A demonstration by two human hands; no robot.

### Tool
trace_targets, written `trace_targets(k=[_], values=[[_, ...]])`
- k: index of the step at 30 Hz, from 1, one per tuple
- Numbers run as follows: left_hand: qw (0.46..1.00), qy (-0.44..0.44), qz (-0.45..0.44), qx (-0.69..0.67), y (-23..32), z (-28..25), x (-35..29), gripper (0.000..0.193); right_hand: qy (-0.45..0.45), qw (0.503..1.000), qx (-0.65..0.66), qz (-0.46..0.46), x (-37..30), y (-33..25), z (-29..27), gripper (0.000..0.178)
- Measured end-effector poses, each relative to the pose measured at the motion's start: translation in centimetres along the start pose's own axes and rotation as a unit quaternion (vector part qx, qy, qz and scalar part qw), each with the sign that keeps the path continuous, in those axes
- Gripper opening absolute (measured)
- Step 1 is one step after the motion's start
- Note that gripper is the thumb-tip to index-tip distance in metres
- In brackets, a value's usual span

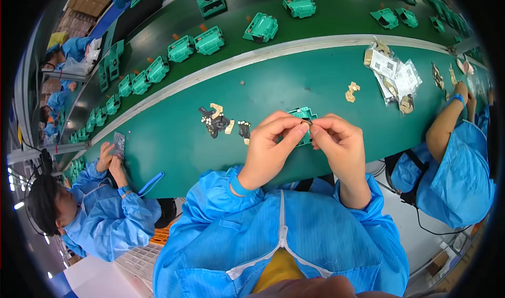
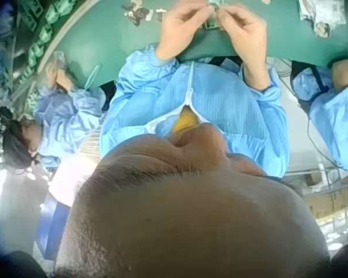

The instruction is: The person assembles small electronic components and circuit boards into a plastic housing using screws, working by hand at a factory workstation.

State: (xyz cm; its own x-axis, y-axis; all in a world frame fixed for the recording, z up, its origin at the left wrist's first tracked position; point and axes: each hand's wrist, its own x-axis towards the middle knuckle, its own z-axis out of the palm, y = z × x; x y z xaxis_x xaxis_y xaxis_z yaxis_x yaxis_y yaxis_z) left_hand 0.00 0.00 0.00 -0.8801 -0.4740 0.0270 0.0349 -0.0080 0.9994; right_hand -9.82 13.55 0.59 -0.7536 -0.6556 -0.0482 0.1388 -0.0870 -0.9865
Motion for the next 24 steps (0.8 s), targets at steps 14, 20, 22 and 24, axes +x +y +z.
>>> trace_targets(k=[14,20,22,24], values=[[0.979,0.041,-0.064,-0.188,-0.4,0.3,0.9,0.012,0.008,0.999,-0.046,0.008,1.1,0.2,-1.4,0.005],[0.997,0.036,0.009,-0.073,-0.8,0.8,0.6,0.015,-0.016,1.0,-0.013,0.02,1.1,-0.5,-0.8,0.007],[0.998,0.034,0.019,-0.059,-0.9,0.9,0.6,0.015,-0.015,1.0,-0.004,0.021,1.1,-0.4,-0.8,0.007],[0.998,0.035,0.04,-0.029,-0.8,0.9,0.6,0.015,-0.012,1.0,0.005,0.023,1.0,-0.4,-0.8,0.008]])
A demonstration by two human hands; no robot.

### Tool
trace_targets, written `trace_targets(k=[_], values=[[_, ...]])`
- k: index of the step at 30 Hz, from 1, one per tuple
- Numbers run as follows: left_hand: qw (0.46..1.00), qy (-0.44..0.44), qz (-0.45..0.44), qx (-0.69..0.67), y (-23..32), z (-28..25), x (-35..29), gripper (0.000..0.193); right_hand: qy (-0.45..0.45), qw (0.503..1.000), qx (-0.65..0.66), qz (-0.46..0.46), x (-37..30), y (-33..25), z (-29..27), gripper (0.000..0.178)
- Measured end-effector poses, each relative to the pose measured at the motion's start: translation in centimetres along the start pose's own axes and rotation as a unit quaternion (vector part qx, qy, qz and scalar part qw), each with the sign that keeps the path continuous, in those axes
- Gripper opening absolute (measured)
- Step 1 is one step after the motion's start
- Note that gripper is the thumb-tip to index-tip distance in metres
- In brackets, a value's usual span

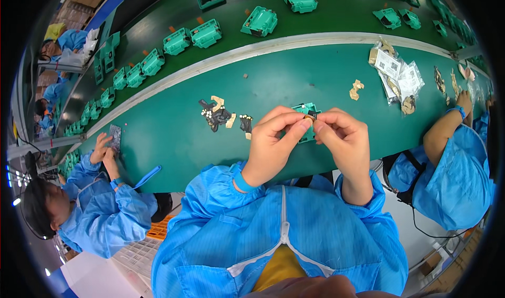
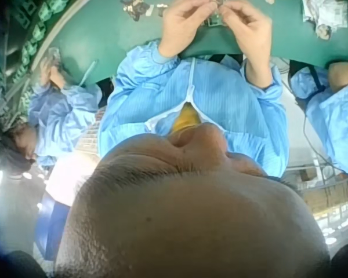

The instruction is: The person assembles small electronic components and circuit boards into a plastic housing using screws, working by hand at a factory workstation.

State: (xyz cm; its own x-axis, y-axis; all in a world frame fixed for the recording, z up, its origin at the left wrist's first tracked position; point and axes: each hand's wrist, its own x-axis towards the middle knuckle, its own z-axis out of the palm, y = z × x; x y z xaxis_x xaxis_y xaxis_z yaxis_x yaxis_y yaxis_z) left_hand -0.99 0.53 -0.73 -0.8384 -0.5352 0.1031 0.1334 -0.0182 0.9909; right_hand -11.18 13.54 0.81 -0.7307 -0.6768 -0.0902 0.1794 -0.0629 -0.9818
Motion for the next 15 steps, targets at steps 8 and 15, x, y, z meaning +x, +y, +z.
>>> trace_targets(k=[8,15], values=[[0.988,0.021,0.105,0.114,-0.2,0.7,0.0,0.013,0.008,0.998,0.035,0.048,0.0,-0.1,-0.3,0.008],[0.999,0.018,0.036,0.035,0.0,1.2,0.0,0.012,0.001,0.998,0.057,0.011,0.2,-0.1,-0.4,0.005]])
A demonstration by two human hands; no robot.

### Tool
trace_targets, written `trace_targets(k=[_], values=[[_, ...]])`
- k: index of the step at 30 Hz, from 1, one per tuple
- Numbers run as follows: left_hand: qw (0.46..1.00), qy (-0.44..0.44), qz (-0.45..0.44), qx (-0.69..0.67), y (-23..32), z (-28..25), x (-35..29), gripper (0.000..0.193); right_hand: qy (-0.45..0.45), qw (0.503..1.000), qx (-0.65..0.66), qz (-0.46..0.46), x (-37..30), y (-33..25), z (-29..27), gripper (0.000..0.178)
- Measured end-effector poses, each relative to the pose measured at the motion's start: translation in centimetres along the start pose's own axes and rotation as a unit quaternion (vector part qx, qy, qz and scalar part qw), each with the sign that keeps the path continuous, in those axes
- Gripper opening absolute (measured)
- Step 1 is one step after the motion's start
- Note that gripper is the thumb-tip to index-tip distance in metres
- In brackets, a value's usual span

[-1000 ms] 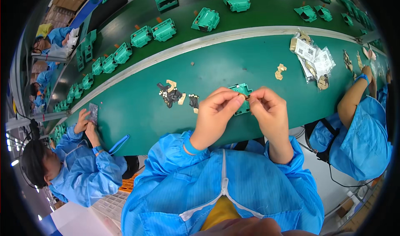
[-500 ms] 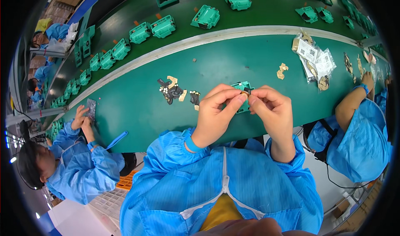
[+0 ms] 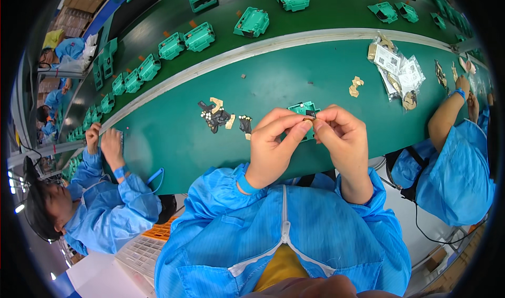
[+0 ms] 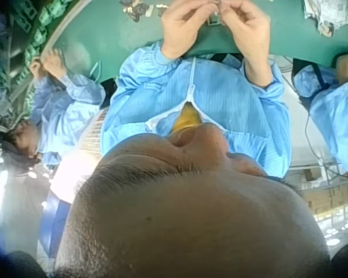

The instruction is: The person assembles small electronic components and circuit boards into a plastic housing using screws, working by hand at a factory workstation.

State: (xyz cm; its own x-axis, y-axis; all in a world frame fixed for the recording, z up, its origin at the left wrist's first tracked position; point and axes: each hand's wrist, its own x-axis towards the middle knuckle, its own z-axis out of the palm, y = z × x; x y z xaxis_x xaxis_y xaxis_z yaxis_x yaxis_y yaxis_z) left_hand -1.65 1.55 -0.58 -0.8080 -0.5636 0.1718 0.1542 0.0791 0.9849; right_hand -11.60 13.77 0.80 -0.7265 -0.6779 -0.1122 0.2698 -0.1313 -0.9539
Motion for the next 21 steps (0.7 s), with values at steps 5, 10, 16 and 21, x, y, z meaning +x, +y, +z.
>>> trace_targets(k=[5,10,16,21], values=[[0.996,-0.01,-0.066,-0.065,0.3,0.1,0.5,0.014,-0.011,0.999,-0.017,-0.04,0.5,-0.1,-0.3,0.002],[0.969,-0.006,-0.148,-0.196,0.0,0.2,0.9,0.014,-0.012,0.999,-0.015,-0.038,1.1,0.1,-0.9,0.005],[0.938,0.037,-0.21,-0.272,0.1,-0.1,1.7,0.016,0.075,0.978,-0.178,-0.078,2.4,1.0,-4.2,0.004],[0.995,-0.028,-0.088,-0.049,-0.5,-1.4,2.3,0.018,0.188,0.856,-0.473,-0.092,6.9,1.8,-9.8,0.023]])
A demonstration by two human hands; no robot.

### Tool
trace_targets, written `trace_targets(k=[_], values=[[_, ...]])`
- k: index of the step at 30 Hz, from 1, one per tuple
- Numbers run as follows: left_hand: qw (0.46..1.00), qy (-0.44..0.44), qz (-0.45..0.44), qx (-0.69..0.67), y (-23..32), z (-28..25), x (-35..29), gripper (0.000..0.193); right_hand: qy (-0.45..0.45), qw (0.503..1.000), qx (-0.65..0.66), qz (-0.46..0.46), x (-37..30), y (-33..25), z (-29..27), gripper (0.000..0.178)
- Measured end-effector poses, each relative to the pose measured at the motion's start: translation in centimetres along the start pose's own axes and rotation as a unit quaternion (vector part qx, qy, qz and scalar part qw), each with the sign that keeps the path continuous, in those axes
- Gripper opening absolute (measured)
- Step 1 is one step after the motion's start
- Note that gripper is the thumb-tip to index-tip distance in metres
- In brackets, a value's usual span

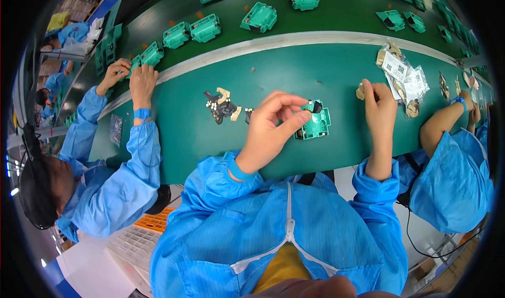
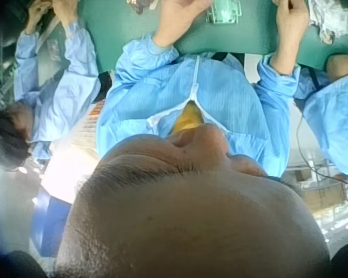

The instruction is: The person assembles small electronic components and circuit boards into a plastic housing using screws, working by hand at a factory workstation.

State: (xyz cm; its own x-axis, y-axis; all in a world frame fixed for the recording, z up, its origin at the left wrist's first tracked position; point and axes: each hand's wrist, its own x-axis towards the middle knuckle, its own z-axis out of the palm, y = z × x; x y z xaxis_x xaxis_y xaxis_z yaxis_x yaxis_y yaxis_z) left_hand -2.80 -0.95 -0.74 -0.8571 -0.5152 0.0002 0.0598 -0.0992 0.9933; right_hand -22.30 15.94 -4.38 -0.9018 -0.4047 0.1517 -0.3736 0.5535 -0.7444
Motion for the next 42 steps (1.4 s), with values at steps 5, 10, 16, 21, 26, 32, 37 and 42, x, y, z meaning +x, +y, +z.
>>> trace_targets(k=[5,10,16,21,26,32,37,42], values=[[0.948,0.024,0.154,0.277,0.8,-2.4,0.6,0.045,-0.039,0.997,-0.07,-0.002,1.7,2.4,-0.6,0.024],[0.906,0.008,0.212,0.367,0.1,-4.0,0.5,0.065,-0.018,0.996,-0.063,-0.058,0.6,1.0,-1.4,0.025],[0.863,-0.075,0.317,0.386,0.1,-3.3,-0.3,0.076,-0.457,0.761,0.445,0.12,-6.4,-6.8,-2.6,0.026],[0.843,-0.118,0.353,0.39,0.2,-2.9,-1.7,0.073,-0.558,0.641,0.468,0.243,-9.3,-5.2,-2.4,0.014],[0.841,-0.147,0.348,0.387,-0.2,-3.1,-2.3,0.073,-0.546,0.642,0.461,0.279,-10.2,-5.5,-2.5,0.007],[0.853,-0.154,0.294,0.403,-0.5,-2.5,-1.7,0.084,-0.399,0.757,0.5,0.134,-8.9,-2.1,-2.7,0.01],[0.861,-0.011,0.133,0.49,-1.6,-0.1,-1.9,0.086,-0.192,0.855,0.469,0.109,-6.4,-2.8,1.7,0.036],[0.874,-0.018,0.095,0.477,-1.2,-1.9,-2.5,0.08,-0.291,0.796,0.523,0.095,-6.9,-2.8,3.4,0.056]])
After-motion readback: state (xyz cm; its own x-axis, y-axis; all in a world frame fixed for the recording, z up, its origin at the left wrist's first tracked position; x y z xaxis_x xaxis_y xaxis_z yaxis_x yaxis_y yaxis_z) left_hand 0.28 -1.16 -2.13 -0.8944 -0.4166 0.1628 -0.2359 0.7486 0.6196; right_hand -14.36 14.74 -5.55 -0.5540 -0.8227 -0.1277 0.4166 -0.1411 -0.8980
